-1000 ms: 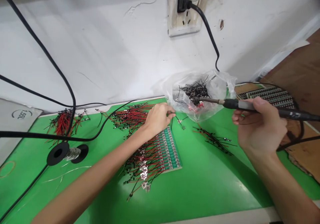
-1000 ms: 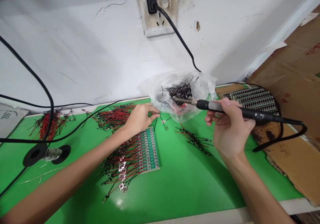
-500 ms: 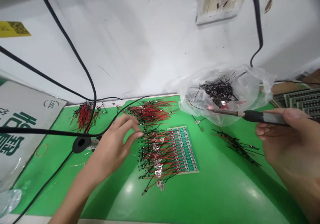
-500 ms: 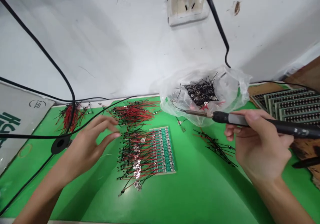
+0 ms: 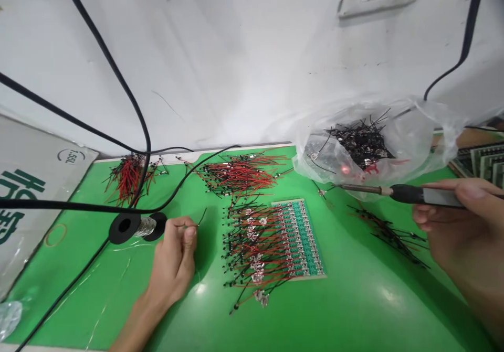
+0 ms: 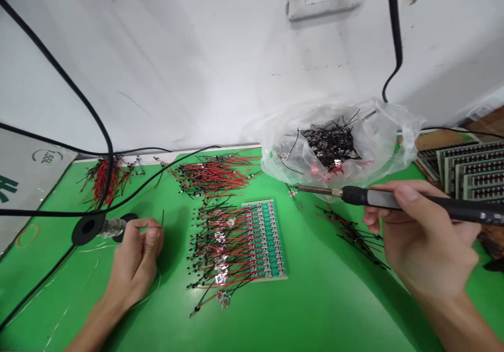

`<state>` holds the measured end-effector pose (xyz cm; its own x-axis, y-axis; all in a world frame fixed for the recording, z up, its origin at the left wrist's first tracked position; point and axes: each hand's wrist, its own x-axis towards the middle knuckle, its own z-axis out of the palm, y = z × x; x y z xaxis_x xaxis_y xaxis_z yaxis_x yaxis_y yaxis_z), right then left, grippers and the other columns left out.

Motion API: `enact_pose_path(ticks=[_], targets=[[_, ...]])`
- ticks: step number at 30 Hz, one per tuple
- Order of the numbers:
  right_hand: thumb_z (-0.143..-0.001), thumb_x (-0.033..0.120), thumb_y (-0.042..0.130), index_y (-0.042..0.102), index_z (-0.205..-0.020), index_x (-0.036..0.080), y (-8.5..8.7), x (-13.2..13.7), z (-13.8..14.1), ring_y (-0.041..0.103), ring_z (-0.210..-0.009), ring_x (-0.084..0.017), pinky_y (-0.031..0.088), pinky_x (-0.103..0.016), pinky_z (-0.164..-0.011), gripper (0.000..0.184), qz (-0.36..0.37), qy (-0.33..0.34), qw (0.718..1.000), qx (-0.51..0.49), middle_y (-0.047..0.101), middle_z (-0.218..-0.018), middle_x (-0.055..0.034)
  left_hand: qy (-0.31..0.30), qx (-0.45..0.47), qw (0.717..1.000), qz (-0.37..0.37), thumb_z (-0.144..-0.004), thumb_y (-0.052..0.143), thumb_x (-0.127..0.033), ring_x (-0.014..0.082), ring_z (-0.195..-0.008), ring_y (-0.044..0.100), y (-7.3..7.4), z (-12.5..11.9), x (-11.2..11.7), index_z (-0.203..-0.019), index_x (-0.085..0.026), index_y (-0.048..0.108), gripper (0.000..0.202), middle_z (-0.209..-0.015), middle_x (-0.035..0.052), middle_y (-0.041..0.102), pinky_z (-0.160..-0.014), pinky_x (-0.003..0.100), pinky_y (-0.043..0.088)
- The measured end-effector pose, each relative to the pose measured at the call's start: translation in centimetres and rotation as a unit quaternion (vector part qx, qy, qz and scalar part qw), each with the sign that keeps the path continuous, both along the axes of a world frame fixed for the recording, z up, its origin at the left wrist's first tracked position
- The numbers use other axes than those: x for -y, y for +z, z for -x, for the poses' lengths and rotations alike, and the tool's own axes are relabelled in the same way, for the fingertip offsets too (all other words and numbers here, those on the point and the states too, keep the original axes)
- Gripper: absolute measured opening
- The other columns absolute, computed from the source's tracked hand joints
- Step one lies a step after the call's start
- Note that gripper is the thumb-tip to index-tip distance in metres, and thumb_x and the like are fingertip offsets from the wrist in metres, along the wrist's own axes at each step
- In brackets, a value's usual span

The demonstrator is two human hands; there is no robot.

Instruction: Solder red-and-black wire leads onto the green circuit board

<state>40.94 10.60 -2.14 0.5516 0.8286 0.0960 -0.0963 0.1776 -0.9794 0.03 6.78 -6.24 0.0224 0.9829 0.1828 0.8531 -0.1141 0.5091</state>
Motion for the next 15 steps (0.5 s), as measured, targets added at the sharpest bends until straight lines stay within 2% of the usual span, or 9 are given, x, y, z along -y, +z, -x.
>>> enact_pose_path(ticks=[2,5,8,10,12,14,15], targets=[[-0.064,0.022,0.072,0.076,-0.062,0.018,0.0,0.1,0.2,0.056,-0.037,-0.015,0.040,-0.026,-0.030,0.006,0.013,0.007,0.999,-0.030,0.064,-0.048,-0.0019,0.012,-0.045,0.998,-0.044,-0.102,0.041,-0.035,0.0117,-0.039,0.040,-0.1,1.4,-0.1,-0.106,-0.020,0.047,0.016,-0.055,-0.0076,0.045,-0.043,0.023,0.031],[-0.068,0.027,0.074,0.079,-0.070,0.018,-0.2,0.4,0.5,0.058,-0.037,-0.016,0.042,-0.025,-0.030,0.011,0.024,0.076,0.996,-0.037,0.067,-0.051,-0.0032,0.028,-0.112,0.987,-0.116,-0.093,0.056,-0.030,0.0145,-0.045,0.049,-0.1,3.6,-0.8,-0.102,-0.019,0.052,0.014,-0.065,-0.0002,0.059,-0.044,0.026,0.027],[-0.075,0.031,0.076,0.081,-0.078,0.019,-0.7,0.8,1.2,0.062,-0.041,-0.017,0.046,-0.023,-0.032,0.014,0.041,0.161,0.985,-0.044,0.070,-0.054,-0.0044,0.010,-0.144,0.978,-0.152,-0.090,0.061,-0.028,0.0188,-0.059,0.062,0.2,4.8,-1.3,-0.098,-0.021,0.055,0.012,-0.079,0.0044,0.068,-0.048,0.027,0.036],[-0.079,0.034,0.075,0.082,-0.081,0.020,-1.1,1.0,1.9,0.064,-0.046,-0.017,0.049,-0.022,-0.035,0.015,0.057,0.210,0.975,-0.049,0.071,-0.056,-0.0048,-0.023,-0.146,0.976,-0.160,-0.091,0.059,-0.028,0.0207,-0.076,0.070,0.8,4.4,-1.1,-0.098,-0.023,0.056,0.009,-0.093,0.0059,0.073,-0.058,0.029,0.049],[-0.081,0.035,0.075,0.082,-0.083,0.021,-1.6,1.1,2.6,0.066,-0.048,-0.017,0.051,-0.023,-0.038,0.016,0.070,0.246,0.966,-0.050,0.072,-0.057,-0.0050,-0.045,-0.142,0.974,-0.169,-0.094,0.057,-0.027,0.0192,-0.086,0.073,1.7,3.0,-0.7,-0.099,-0.023,0.057,0.006,-0.104,0.0056,0.075,-0.067,0.029,0.055],[-0.082,0.036,0.076,0.081,-0.083,0.022,-2.0,1.1,2.9,0.066,-0.048,-0.017,0.053,-0.024,-0.041,0.016,0.077,0.266,0.960,-0.045,0.072,-0.058,-0.0045,-0.047,-0.133,0.970,-0.199,-0.094,0.059,-0.021,0.0151,-0.085,0.073,2.8,1.0,-0.6,-0.101,-0.022,0.059,0.007,-0.109,0.0041,0.075,-0.069,0.026,0.056],[-0.082,0.037,0.076,0.081,-0.082,0.022,-2.2,1.1,3.0,0.065,-0.048,-0.017,0.052,-0.024,-0.041,0.016,0.079,0.270,0.959,-0.043,0.072,-0.058,-0.0042,-0.044,-0.125,0.964,-0.231,-0.092,0.064,-0.019,0.0130,-0.081,0.073,3.4,-0.2,-0.7,-0.098,-0.022,0.061,0.007,-0.105,0.0012,0.076,-0.069,0.025,0.055]])
